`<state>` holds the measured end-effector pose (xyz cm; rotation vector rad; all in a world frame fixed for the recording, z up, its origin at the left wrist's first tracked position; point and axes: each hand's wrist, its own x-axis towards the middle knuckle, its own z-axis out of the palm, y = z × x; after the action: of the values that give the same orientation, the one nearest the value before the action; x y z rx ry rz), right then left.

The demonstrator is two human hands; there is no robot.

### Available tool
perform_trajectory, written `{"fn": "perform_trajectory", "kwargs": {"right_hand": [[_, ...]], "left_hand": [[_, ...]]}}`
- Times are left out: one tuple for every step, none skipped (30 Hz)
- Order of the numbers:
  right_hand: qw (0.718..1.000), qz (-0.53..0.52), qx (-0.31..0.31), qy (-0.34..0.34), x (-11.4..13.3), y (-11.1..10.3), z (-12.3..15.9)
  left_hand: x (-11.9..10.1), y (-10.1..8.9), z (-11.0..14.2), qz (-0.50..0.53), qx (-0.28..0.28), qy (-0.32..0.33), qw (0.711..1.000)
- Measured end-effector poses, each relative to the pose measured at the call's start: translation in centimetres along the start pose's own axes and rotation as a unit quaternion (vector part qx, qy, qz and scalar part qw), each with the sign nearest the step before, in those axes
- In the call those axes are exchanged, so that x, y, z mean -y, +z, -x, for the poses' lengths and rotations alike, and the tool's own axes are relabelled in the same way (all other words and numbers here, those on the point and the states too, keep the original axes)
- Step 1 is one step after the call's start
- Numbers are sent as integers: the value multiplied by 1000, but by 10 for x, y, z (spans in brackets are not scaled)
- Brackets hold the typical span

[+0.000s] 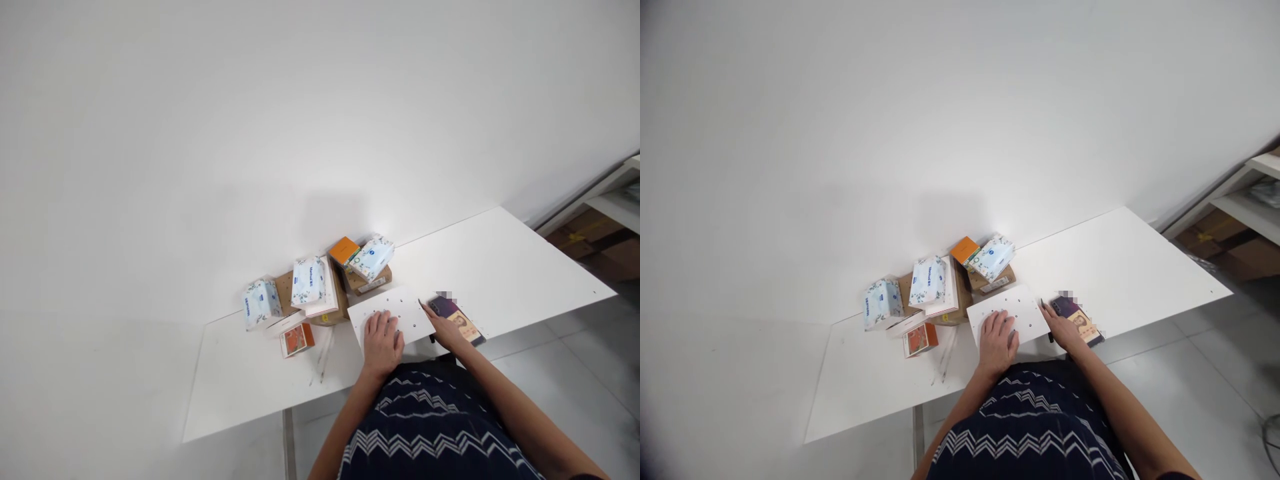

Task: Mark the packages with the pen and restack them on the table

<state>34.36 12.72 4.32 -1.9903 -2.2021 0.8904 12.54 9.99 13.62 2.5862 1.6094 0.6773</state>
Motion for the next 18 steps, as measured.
{"fn": "perform_trajectory", "kwargs": {"right_hand": [[1000, 1, 22, -1, 0, 0, -1], [999, 6, 40, -1, 0, 0, -1], [999, 10, 49, 0, -1, -1, -2], [999, 13, 36, 5, -1, -1, -1], [1000, 18, 12, 15, -2, -2, 0], [999, 26, -16, 27, -3, -3, 2], [997, 36, -50, 48, -5, -3, 4], [992, 50, -83, 79, -7, -3, 7], [985, 65, -111, 117, -10, -3, 10], [976, 78, -130, 155, -14, -2, 14], [968, 88, -139, 188, -18, 0, 17], [962, 94, -144, 214, -22, 2, 21], [959, 95, -144, 227, -25, 4, 24], [960, 93, -138, 226, -29, 6, 27], [962, 89, -133, 221, -31, 8, 29], [965, 85, -129, 214, -33, 9, 31], [966, 83, -127, 208, -34, 9, 32], [968, 79, -125, 204, -34, 9, 32]], "left_hand": [[0, 1, 0, -1, 0, 0, 1000], [0, 1, 1, -1, 1, -1, 1000], [0, 2, 1, -1, 3, -2, 1000], [0, 2, 1, -1, 4, -3, 1000], [0, 2, 1, -1, 5, -4, 1000], [0, 2, 1, 0, 5, -4, 1000], [0, 2, 1, 0, 5, -3, 1000], [0, 2, 1, 0, 4, -2, 1000], [0, 2, 1, -1, 4, -1, 1000], [0, 3, 1, -1, 3, -2, 1000], [0, 3, 1, -1, 4, -2, 1000], [0, 3, 1, -1, 5, -4, 1000], [0, 3, 1, 0, 6, -5, 1000], [0, 3, 1, 1, 7, -5, 1000], [0, 4, 1, 1, 8, -5, 1000], [0, 4, 1, 1, 8, -5, 1000], [0, 4, 1, 0, 8, -5, 1000], [0, 4, 1, -1, 7, -5, 1000]]}}
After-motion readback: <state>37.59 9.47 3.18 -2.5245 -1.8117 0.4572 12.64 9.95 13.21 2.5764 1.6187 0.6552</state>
